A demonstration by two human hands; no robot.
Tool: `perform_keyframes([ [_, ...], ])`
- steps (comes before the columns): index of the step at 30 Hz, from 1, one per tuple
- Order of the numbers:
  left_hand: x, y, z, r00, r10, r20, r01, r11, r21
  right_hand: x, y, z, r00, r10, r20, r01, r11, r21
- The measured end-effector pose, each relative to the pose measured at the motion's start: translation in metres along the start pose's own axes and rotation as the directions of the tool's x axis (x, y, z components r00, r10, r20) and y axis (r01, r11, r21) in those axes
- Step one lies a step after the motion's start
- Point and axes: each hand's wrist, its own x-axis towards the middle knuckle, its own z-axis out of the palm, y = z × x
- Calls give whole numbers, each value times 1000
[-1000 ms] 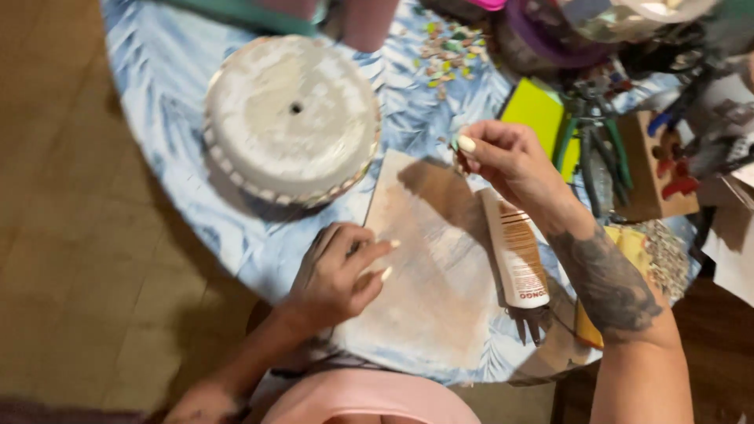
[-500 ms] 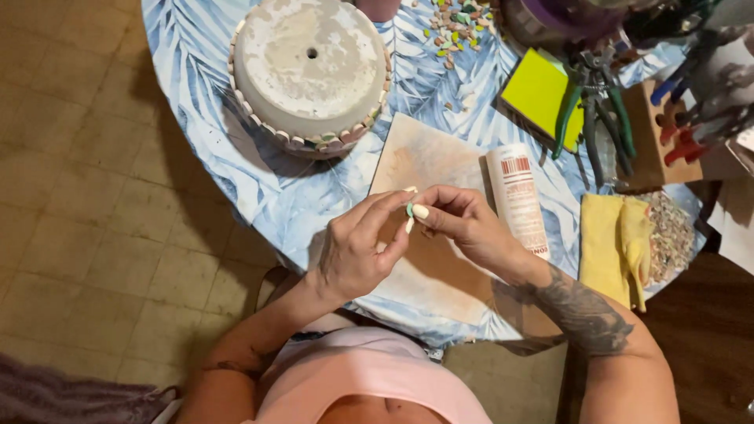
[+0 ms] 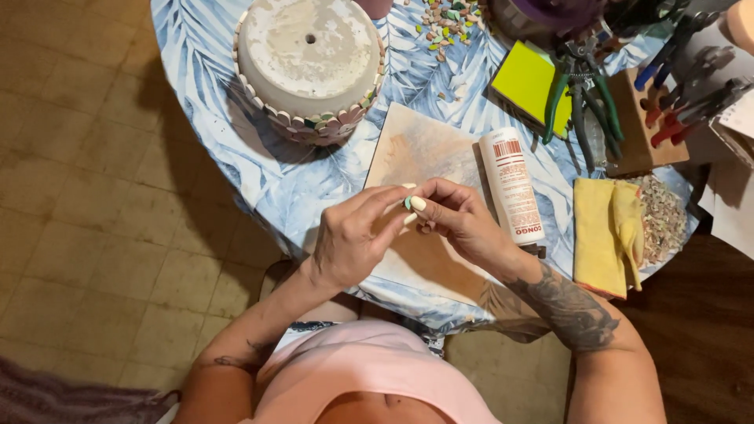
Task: Decorating a ceramic pot by gluing small mosaic tiles onto its surface
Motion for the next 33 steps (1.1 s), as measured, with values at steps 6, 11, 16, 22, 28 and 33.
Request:
perform_keyframes([
  [6, 1, 4, -4, 999, -33, 11, 33, 998, -46, -2, 11, -6, 1000, 8, -8, -8, 1000, 5],
  [11, 0, 10, -7, 997, -70, 43, 75, 990, -116, -5, 15, -3, 999, -45, 22, 45, 999, -3],
  [16, -4, 12, -8, 997, -63, 51, 69, 988, -139, -11, 13, -2, 988, -104, 114, 123, 977, -176],
  [22, -7, 11, -5, 996, -66, 62, 74, 985, -154, -16, 4, 7, 933, -273, 236, 347, 857, -381],
  [28, -10, 11, -3, 996, -67, 58, 75, 983, -166, -19, 9, 7, 925, -296, 237, 370, 840, -397],
  [33, -11, 11, -3, 994, -66, 83, 78, 985, -152, -18, 11, 6, 910, -333, 246, 408, 826, -389],
])
